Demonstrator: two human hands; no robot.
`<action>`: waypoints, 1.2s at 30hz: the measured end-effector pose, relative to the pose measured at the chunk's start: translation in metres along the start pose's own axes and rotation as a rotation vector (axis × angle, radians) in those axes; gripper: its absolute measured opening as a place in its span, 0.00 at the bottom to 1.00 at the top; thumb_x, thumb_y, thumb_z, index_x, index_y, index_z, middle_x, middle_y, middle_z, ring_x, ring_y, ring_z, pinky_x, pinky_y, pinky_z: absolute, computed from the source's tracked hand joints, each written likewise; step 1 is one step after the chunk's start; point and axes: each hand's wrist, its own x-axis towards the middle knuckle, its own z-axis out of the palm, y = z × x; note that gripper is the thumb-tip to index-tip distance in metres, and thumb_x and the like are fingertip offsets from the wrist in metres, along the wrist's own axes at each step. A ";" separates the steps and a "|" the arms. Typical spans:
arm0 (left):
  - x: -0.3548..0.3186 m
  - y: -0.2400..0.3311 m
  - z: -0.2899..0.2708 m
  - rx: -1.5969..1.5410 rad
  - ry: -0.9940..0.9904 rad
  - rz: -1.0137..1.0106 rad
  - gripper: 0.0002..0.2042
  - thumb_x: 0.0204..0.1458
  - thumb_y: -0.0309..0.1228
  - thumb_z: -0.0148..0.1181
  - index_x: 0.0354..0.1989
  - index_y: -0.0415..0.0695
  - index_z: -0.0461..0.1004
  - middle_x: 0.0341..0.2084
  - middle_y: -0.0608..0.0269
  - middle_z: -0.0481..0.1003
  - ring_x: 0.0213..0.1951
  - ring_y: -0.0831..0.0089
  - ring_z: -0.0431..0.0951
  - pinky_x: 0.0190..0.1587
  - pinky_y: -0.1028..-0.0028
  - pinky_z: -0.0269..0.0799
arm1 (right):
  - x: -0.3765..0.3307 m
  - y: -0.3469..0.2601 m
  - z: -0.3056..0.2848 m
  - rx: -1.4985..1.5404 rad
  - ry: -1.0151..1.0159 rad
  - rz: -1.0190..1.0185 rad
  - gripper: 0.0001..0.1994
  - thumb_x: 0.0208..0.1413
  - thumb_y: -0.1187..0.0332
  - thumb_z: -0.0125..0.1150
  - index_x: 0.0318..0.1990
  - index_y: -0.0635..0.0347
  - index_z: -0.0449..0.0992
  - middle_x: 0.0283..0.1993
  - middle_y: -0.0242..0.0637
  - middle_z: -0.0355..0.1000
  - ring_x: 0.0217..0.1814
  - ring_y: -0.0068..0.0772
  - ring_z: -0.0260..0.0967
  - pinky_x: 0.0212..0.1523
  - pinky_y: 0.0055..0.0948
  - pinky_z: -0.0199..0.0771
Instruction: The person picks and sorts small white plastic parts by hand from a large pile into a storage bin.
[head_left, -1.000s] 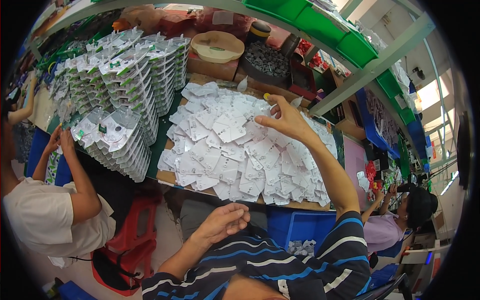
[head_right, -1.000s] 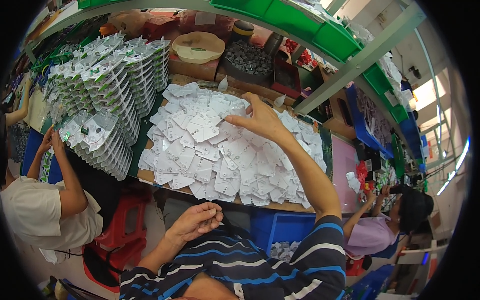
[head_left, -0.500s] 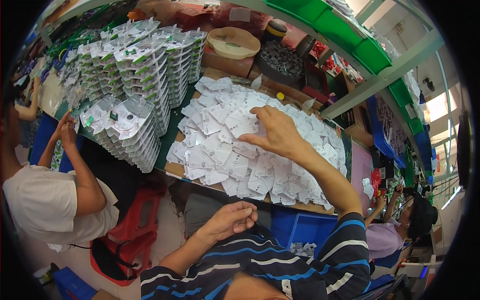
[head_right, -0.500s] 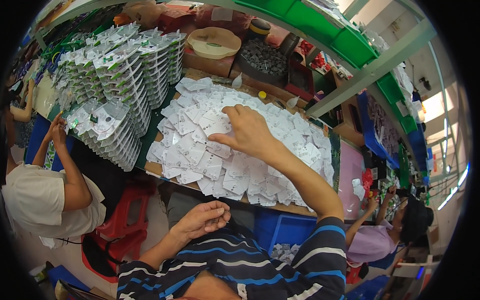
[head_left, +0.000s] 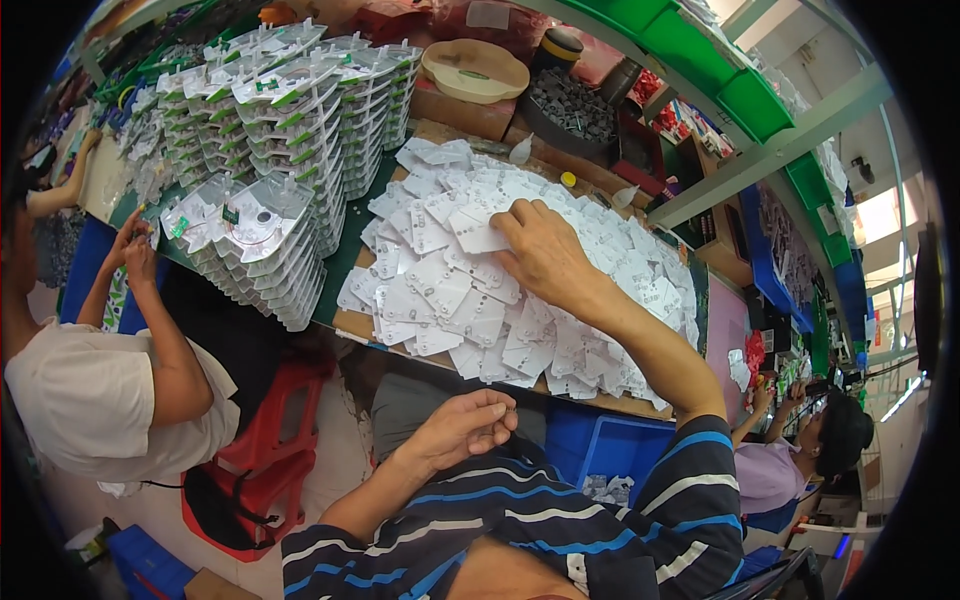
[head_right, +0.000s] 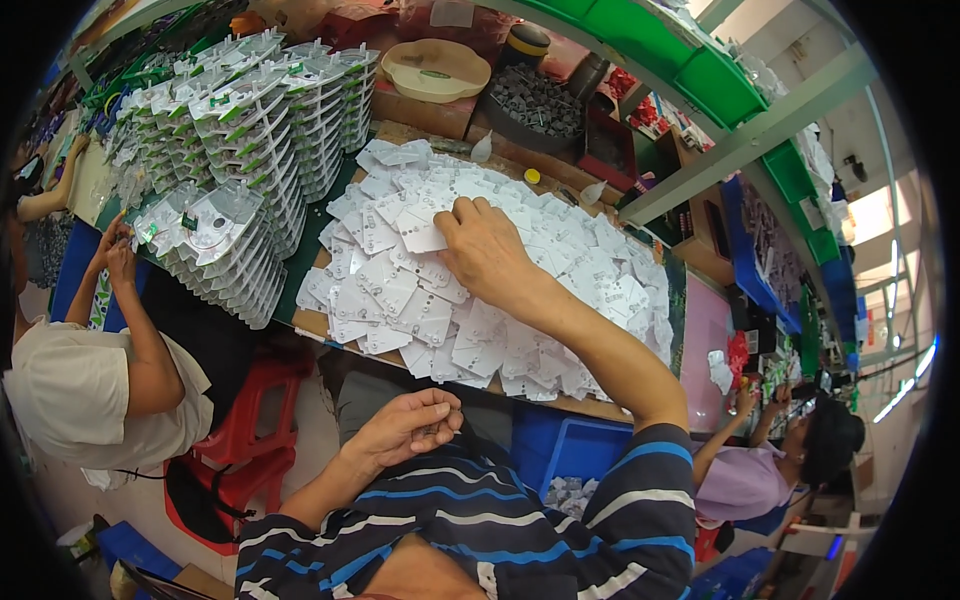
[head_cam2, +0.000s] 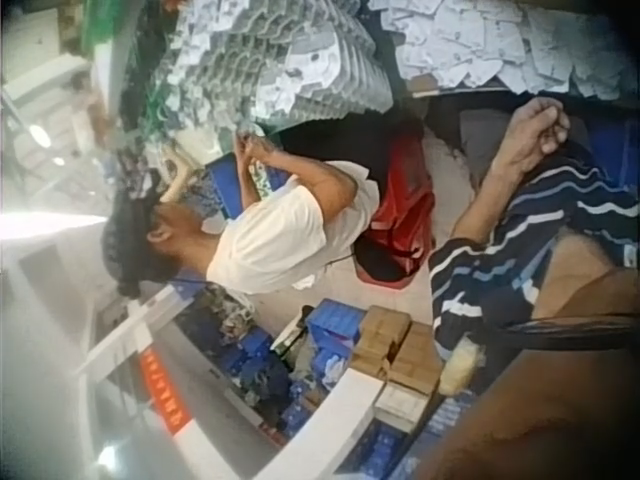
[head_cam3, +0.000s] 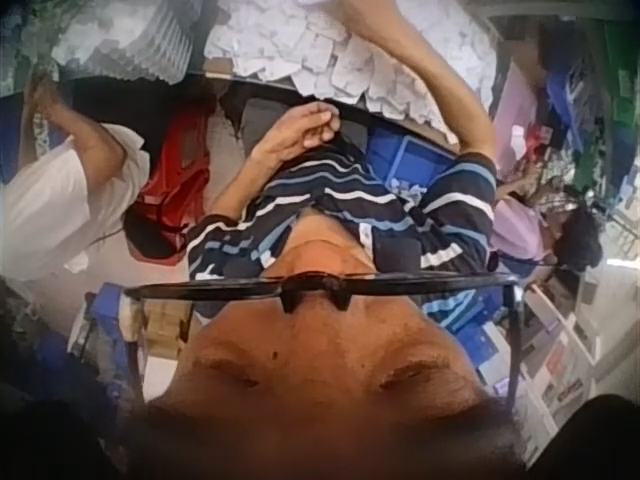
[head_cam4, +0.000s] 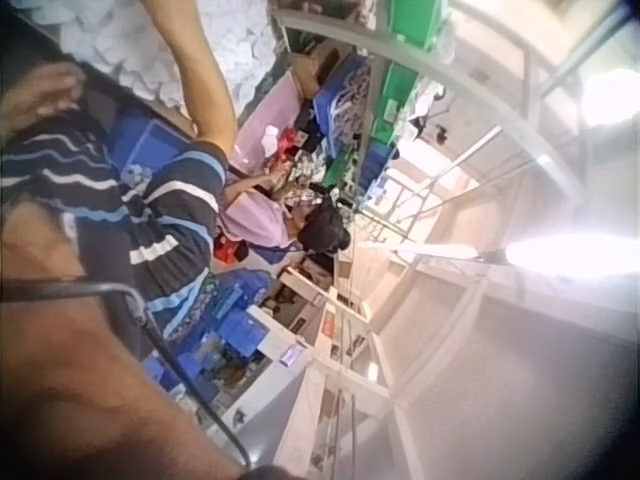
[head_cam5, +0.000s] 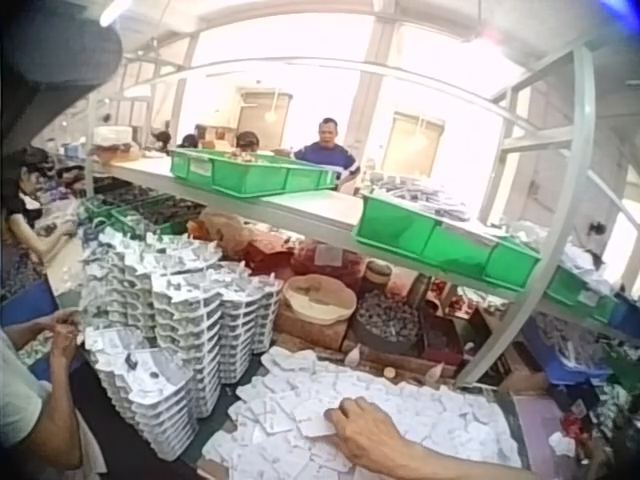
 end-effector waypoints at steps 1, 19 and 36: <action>0.000 0.000 0.000 0.000 0.000 0.000 0.09 0.63 0.27 0.51 0.47 0.36 0.70 0.36 0.54 0.74 0.28 0.77 0.72 0.19 0.87 0.64 | -0.001 0.001 0.000 0.000 0.000 0.000 0.18 0.47 0.68 0.68 0.46 0.62 0.73 0.41 0.42 0.68 0.45 0.44 0.66 0.45 0.39 0.68; 0.002 0.000 -0.006 -0.027 -0.002 0.036 0.10 0.63 0.28 0.50 0.47 0.36 0.69 0.34 0.56 0.74 0.30 0.76 0.73 0.19 0.87 0.62 | -0.063 0.005 -0.019 -0.032 0.392 -0.295 0.15 0.38 0.81 0.64 0.39 0.63 0.77 0.36 0.38 0.72 0.33 0.37 0.73 0.28 0.30 0.74; 0.011 0.017 0.028 0.000 0.105 0.048 0.09 0.64 0.32 0.50 0.42 0.38 0.69 0.29 0.65 0.70 0.21 0.86 0.63 0.13 0.90 0.55 | -0.135 -0.059 -0.028 0.846 -0.200 0.259 0.09 0.55 0.68 0.62 0.40 0.63 0.76 0.33 0.46 0.76 0.33 0.43 0.76 0.33 0.34 0.75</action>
